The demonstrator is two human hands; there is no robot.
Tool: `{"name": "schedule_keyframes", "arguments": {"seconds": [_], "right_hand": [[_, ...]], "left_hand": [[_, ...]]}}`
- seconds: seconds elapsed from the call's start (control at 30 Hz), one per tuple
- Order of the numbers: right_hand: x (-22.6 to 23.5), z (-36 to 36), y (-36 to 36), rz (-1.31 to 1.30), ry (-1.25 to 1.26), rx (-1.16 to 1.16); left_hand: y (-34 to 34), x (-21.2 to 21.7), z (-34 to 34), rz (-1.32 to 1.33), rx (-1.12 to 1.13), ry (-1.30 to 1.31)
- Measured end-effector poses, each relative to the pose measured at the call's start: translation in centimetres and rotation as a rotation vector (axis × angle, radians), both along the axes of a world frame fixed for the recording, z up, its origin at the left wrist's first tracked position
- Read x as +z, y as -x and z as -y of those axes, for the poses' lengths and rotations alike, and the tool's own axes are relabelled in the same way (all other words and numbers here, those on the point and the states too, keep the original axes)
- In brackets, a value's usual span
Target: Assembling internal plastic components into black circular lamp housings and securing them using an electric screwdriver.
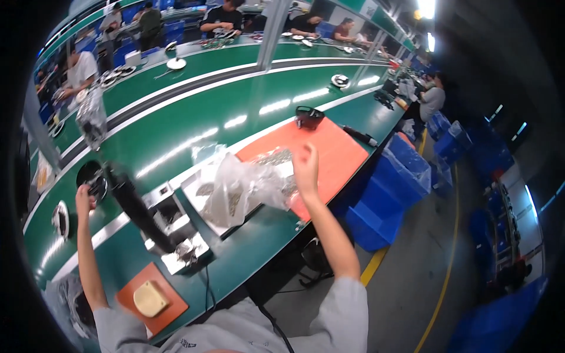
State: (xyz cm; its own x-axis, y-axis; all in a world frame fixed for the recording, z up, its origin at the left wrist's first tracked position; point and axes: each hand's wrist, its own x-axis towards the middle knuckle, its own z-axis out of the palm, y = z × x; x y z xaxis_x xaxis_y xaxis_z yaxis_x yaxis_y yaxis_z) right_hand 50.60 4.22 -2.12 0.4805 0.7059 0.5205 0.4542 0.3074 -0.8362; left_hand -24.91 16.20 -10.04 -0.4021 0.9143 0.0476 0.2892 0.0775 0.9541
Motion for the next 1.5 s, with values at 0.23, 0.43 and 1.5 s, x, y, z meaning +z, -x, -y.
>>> {"name": "schedule_keyframes", "arguments": {"seconds": [0.23, 0.43, 1.5], "right_hand": [[-1.5, -18.8, -14.6, 1.086, 0.399, -0.525], [-4.8, -20.0, -16.0, 1.148, 0.546, -0.527], [-0.3, 19.6, 36.4, 0.322, -0.228, 1.179]], "left_hand": [[1.5, -3.2, 13.7, 0.094, -0.163, -0.047], [-10.4, 10.0, 33.8, 0.070, 0.205, 0.214], [-22.9, 5.2, 42.0, 1.030, 0.295, -0.418]]}}
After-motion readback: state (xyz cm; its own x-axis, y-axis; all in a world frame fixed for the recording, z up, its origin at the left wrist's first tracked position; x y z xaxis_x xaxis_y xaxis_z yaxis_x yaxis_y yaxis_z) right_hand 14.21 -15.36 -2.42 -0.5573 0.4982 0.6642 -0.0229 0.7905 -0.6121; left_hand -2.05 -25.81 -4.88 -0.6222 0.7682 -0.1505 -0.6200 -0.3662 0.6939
